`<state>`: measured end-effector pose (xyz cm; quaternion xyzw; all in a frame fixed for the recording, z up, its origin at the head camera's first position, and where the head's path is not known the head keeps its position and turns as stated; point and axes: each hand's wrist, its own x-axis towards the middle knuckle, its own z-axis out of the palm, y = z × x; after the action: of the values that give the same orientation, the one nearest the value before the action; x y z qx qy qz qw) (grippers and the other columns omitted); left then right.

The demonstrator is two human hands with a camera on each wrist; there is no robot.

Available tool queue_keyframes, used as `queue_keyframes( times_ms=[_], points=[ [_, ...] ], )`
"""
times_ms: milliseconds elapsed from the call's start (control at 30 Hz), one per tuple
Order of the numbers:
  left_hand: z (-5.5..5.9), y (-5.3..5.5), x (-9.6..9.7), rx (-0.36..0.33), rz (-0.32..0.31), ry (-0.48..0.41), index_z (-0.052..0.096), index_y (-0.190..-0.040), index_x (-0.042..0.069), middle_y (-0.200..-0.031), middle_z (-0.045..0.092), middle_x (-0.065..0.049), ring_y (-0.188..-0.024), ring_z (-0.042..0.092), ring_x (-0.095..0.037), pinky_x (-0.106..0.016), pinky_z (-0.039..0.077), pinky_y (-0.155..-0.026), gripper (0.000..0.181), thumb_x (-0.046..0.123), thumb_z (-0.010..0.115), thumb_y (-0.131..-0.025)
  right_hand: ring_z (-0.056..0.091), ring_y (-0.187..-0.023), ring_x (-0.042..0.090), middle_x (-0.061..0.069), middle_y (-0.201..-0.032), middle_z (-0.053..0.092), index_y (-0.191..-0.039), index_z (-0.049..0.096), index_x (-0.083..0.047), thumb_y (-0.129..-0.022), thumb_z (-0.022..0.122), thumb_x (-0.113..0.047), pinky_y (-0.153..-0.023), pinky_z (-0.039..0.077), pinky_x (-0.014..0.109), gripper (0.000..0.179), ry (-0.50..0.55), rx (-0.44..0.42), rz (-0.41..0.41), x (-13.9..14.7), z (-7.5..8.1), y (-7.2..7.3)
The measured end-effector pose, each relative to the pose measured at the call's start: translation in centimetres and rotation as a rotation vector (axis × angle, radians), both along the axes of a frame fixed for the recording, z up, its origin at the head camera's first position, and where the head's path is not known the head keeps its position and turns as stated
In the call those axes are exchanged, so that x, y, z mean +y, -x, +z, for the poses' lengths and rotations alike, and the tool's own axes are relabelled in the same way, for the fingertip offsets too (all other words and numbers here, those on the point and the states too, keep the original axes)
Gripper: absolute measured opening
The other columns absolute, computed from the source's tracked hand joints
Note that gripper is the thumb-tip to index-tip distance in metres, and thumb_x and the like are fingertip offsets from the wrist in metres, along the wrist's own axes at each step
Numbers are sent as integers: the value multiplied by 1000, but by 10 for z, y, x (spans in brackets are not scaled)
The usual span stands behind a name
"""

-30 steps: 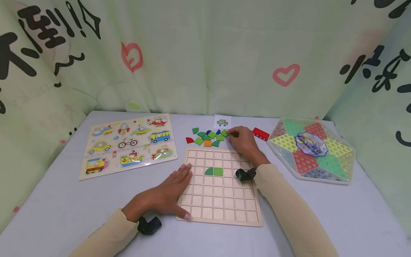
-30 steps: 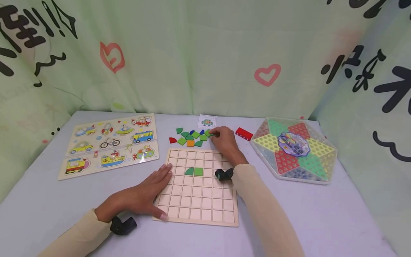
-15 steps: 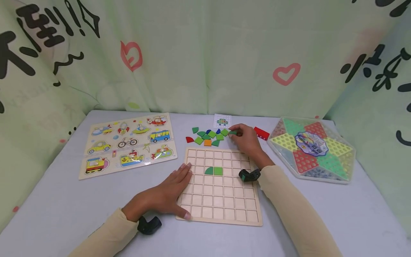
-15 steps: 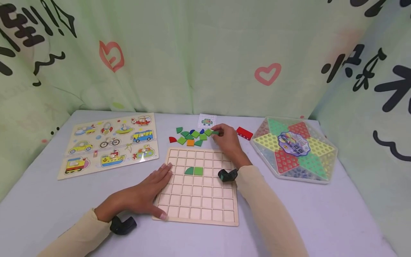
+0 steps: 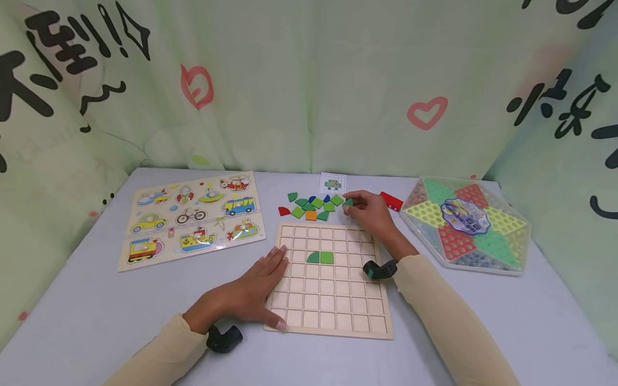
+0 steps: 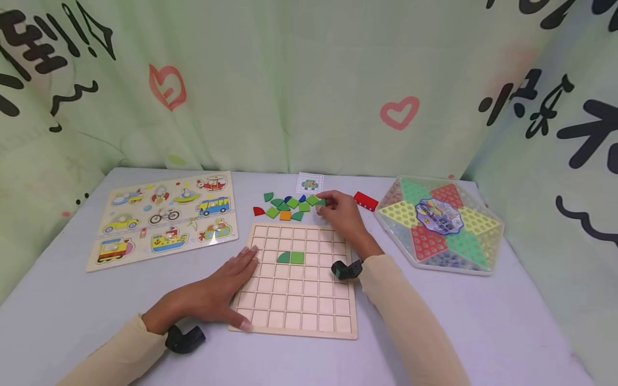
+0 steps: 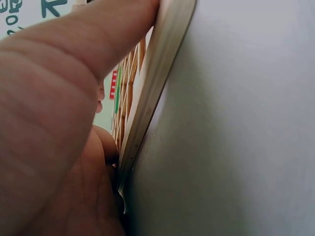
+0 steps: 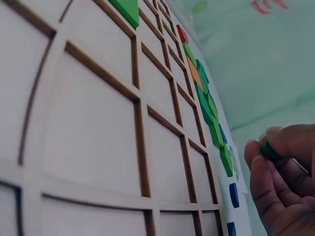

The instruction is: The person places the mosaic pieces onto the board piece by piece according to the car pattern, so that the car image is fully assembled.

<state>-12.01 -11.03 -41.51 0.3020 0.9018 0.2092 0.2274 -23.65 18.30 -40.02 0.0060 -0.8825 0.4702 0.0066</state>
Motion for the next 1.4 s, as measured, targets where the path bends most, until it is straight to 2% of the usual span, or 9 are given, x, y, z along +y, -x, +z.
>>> queue_keyframes(
  times_ms=[200, 433, 667, 800, 1067, 1200, 1400],
  points=[
    [0, 0, 0, 1, -5, -2, 9, -157, 8, -163, -9, -2, -146, -14, -20, -43, 3, -117, 127, 62, 79, -66, 64, -93, 24, 12, -108, 68, -123, 67, -6, -93, 66, -12, -79, 51, 29, 31, -30, -19, 56, 2, 2, -7],
    [0, 0, -1, 4, -8, 3, 9, -157, 8, -163, -9, -3, -146, -14, -19, -43, 3, -117, 127, 63, 79, -67, 61, -93, 24, 9, -106, 70, -123, 68, -8, -93, 66, -13, -77, 50, 30, 31, -56, -66, 143, 1, 4, -17],
    [1, 0, -1, -3, -2, 6, 9, -157, 8, -163, -9, -2, -146, -14, -19, -43, 3, -117, 126, 62, 80, -67, 60, -97, 23, 9, -114, 68, -121, 69, -7, -93, 66, -13, -84, 50, 34, 29, -89, -89, 223, -5, 3, -33],
    [1, 0, 0, -2, -6, 1, 9, -157, 7, -163, -9, -3, -146, -13, -19, -43, 2, -117, 126, 61, 80, -67, 60, -97, 22, 8, -113, 69, -120, 71, -8, -93, 67, -13, -84, 51, 35, 28, -121, -96, 265, -3, 3, -42],
    [1, 0, 0, 1, -2, 5, 9, -157, 7, -163, -9, -3, -146, -13, -20, -43, 3, -117, 126, 61, 80, -67, 57, -85, 20, 4, -99, 65, -122, 69, -6, -92, 67, -7, -73, 49, 32, 30, -145, -22, 342, 3, 1, -54],
    [1, -1, 0, -1, 0, 2, 9, -157, 7, -163, -9, -3, -146, -14, -20, -43, 2, -117, 126, 61, 79, -67, 54, -84, 20, 2, -97, 64, -124, 68, -6, -92, 66, -6, -72, 48, 30, 32, -145, -44, 356, 0, 2, -59],
    [0, 0, 0, 0, -5, 6, 8, -157, 8, -163, -10, -2, -146, -15, -19, -43, 2, -117, 126, 62, 79, -67, 54, -85, 21, 3, -91, 62, -116, 70, -5, -90, 66, -2, -75, 49, 32, 27, -137, -62, 359, -3, 3, -66]
  ],
)
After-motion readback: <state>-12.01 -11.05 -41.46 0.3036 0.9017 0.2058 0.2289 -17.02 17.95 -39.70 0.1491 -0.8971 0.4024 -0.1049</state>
